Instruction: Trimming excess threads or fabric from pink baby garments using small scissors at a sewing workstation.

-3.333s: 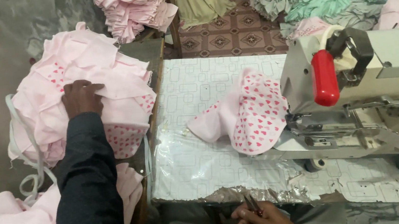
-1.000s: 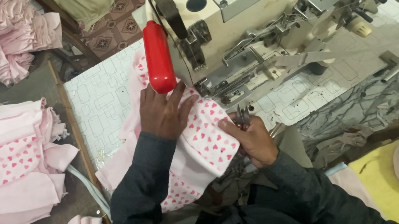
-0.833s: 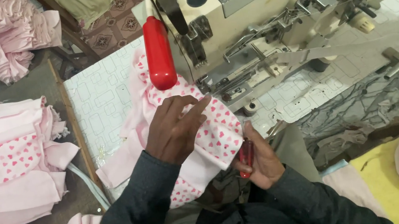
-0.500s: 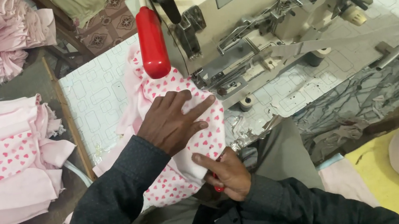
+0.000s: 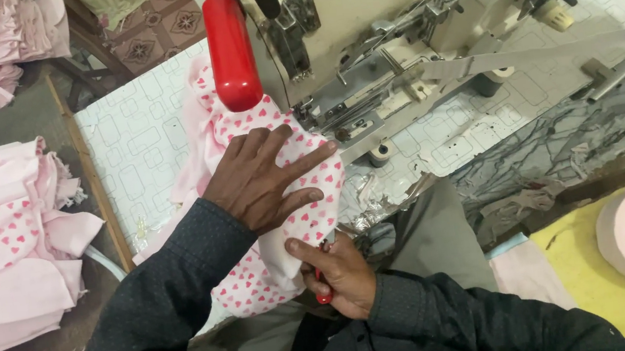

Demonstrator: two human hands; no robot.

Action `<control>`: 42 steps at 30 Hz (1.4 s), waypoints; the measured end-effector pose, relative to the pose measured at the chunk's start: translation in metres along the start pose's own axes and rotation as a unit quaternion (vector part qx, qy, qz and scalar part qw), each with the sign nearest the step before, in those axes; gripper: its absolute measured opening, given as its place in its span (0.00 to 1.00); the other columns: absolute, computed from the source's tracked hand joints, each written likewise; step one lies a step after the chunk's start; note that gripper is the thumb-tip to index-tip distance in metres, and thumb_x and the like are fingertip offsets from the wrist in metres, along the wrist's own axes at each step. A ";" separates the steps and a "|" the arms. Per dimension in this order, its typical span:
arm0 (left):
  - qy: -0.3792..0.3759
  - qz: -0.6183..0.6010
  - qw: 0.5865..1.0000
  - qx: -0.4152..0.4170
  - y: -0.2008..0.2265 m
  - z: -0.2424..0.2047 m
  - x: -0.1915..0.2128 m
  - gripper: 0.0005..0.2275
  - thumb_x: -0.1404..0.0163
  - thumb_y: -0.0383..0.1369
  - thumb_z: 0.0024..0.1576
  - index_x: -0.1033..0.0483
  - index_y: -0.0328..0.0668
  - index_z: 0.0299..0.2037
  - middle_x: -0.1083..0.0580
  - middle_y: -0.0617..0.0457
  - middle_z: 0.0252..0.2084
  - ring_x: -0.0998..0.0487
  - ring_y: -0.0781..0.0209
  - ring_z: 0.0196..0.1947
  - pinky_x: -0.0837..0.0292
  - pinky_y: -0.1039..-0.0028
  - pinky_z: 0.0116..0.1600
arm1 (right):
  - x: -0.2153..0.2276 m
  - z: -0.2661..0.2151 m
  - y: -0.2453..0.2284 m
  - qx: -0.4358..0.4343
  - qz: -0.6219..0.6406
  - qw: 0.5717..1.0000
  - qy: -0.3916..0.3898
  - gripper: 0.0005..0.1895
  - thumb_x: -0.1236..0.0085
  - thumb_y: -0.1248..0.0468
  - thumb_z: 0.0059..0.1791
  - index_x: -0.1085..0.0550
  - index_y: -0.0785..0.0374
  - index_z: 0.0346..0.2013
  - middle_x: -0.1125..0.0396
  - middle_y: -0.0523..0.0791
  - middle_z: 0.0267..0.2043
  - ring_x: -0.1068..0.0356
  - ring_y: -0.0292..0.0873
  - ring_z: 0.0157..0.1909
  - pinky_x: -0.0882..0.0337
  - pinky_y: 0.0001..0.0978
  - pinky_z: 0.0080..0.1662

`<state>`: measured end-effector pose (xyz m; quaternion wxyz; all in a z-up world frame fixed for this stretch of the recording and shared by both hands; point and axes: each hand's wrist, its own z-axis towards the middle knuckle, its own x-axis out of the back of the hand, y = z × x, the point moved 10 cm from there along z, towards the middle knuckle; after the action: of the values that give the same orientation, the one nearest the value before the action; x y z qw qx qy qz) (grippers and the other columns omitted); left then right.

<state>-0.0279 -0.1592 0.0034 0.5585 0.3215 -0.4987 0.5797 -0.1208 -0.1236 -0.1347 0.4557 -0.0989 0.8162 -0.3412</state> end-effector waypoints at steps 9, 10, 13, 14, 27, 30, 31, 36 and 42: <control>-0.106 0.013 0.991 0.075 -0.017 -0.005 -0.007 0.31 0.74 0.69 0.59 0.46 0.85 0.74 0.33 0.44 0.62 0.31 0.45 0.57 0.36 0.51 0.60 | -0.008 -0.003 -0.033 0.015 -0.021 0.999 0.043 0.08 0.35 0.67 0.51 0.25 0.70 0.35 0.41 0.41 0.22 0.43 0.32 0.18 0.45 0.15 0.13; -0.108 0.050 0.990 0.075 -0.016 -0.006 -0.004 0.32 0.74 0.71 0.58 0.47 0.88 0.74 0.33 0.46 0.61 0.30 0.46 0.55 0.34 0.52 0.56 | -0.009 -0.006 -0.042 0.023 -0.018 0.998 0.049 0.07 0.35 0.68 0.50 0.25 0.71 0.34 0.42 0.40 0.21 0.43 0.32 0.18 0.45 0.15 0.13; -0.094 0.094 0.987 0.086 -0.012 -0.009 0.005 0.34 0.74 0.74 0.55 0.52 0.92 0.74 0.34 0.47 0.58 0.29 0.46 0.49 0.31 0.55 0.47 | 0.015 0.008 -0.035 0.039 -0.020 0.997 0.057 0.07 0.36 0.68 0.50 0.25 0.69 0.34 0.40 0.41 0.22 0.40 0.33 0.20 0.44 0.14 0.14; -0.094 0.092 0.987 0.088 -0.009 -0.008 0.005 0.34 0.74 0.74 0.55 0.52 0.92 0.74 0.34 0.47 0.58 0.29 0.46 0.49 0.31 0.55 0.47 | 0.019 0.008 -0.040 0.037 -0.022 0.997 0.058 0.07 0.36 0.68 0.50 0.25 0.69 0.34 0.40 0.41 0.22 0.40 0.33 0.20 0.44 0.14 0.14; 0.050 0.133 0.981 0.132 -0.036 -0.036 0.011 0.31 0.58 0.67 0.53 0.32 0.78 0.67 0.33 0.56 0.32 0.31 0.58 0.22 0.34 0.70 0.24 | 0.034 0.005 -0.116 0.098 -0.098 0.986 0.093 0.12 0.32 0.68 0.48 0.23 0.76 0.38 0.37 0.41 0.23 0.42 0.29 0.19 0.47 0.13 0.13; 0.068 0.072 0.982 0.160 -0.123 -0.044 -0.016 0.29 0.49 0.38 0.46 0.26 0.67 0.63 0.29 0.54 0.41 0.27 0.51 0.40 0.27 0.66 0.36 | 0.046 0.011 -0.114 0.095 -0.112 0.985 0.092 0.13 0.31 0.69 0.46 0.23 0.77 0.40 0.34 0.41 0.23 0.40 0.29 0.19 0.47 0.11 0.13; 0.062 0.029 0.981 0.179 -0.158 -0.045 -0.028 0.41 0.48 0.21 0.35 0.30 0.66 0.65 0.31 0.53 0.49 0.30 0.45 0.53 0.27 0.62 0.45 | 0.051 0.013 -0.112 0.092 -0.116 0.984 0.096 0.13 0.30 0.70 0.45 0.22 0.76 0.40 0.32 0.42 0.23 0.39 0.28 0.19 0.48 0.10 0.13; -0.070 -0.089 0.974 0.197 -0.179 -0.034 -0.085 0.49 0.34 0.23 0.25 0.42 0.51 0.64 0.30 0.41 0.56 0.31 0.35 0.51 0.31 0.47 0.50 | 0.059 0.024 -0.112 0.090 -0.125 0.986 0.069 0.16 0.32 0.69 0.46 0.23 0.73 0.46 0.29 0.43 0.28 0.44 0.31 0.17 0.47 0.18 0.15; -0.265 0.033 0.928 0.259 -0.189 -0.146 -0.211 0.38 0.46 0.35 0.48 0.49 0.68 0.71 0.30 0.55 0.66 0.26 0.43 0.62 0.35 0.52 0.70 | 0.042 0.020 -0.125 0.107 -0.144 0.980 0.084 0.17 0.30 0.70 0.44 0.23 0.73 0.45 0.27 0.44 0.27 0.38 0.29 0.21 0.48 0.11 0.15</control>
<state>0.2178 -0.1144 -0.1947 0.2841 0.5799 -0.4717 0.6005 -0.1475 -0.2465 -0.0891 0.3398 -0.1367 0.7876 -0.4955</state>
